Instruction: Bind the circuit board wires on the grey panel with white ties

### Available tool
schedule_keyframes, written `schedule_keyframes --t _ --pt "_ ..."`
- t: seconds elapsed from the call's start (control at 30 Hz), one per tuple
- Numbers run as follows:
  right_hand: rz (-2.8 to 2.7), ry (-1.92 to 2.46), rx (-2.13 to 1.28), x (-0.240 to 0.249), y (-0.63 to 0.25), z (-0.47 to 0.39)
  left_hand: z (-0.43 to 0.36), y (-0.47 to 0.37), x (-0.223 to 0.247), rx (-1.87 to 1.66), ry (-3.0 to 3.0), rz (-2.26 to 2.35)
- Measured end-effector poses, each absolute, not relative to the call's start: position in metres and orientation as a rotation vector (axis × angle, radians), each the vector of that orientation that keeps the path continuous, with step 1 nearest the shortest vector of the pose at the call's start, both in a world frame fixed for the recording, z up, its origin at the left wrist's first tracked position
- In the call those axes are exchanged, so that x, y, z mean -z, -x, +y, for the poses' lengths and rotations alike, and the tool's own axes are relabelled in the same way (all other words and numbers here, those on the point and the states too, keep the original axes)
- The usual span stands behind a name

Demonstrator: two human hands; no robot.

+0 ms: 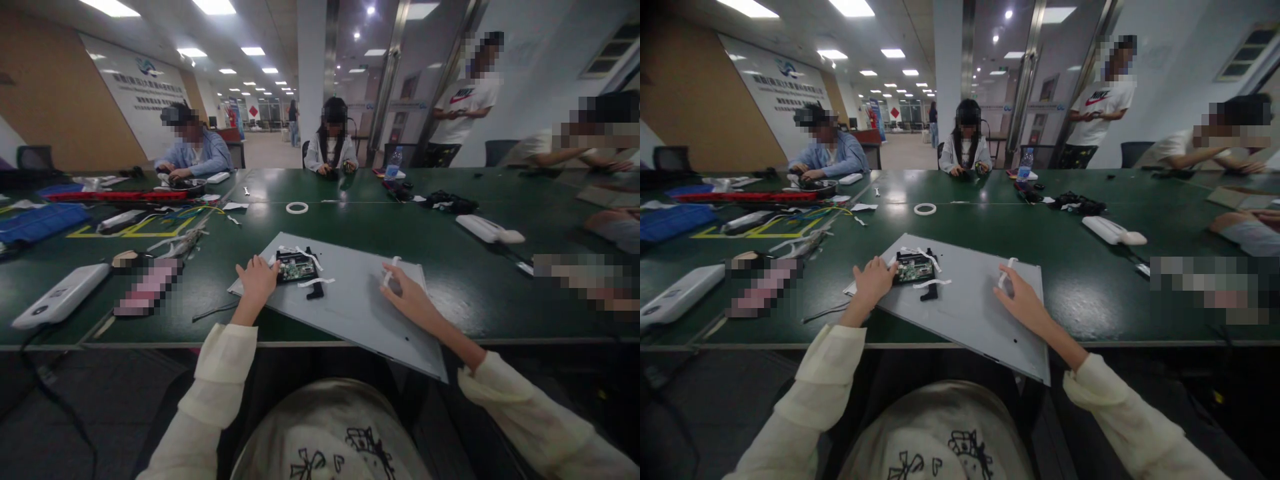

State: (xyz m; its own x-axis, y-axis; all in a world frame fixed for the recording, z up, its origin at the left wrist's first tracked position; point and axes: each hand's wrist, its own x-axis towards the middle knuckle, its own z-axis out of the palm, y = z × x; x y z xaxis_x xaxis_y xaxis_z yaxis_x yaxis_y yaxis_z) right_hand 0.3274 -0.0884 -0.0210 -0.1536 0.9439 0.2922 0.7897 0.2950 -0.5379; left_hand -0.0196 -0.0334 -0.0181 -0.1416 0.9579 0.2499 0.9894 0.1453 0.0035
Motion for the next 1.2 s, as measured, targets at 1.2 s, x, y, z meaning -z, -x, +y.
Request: schedule_keyframes --t 1.2 --pt "-1.530 1.504 -0.299 0.033 -0.334 0.009 -0.042 0.023 0.017 0.351 1.668 -2.212"
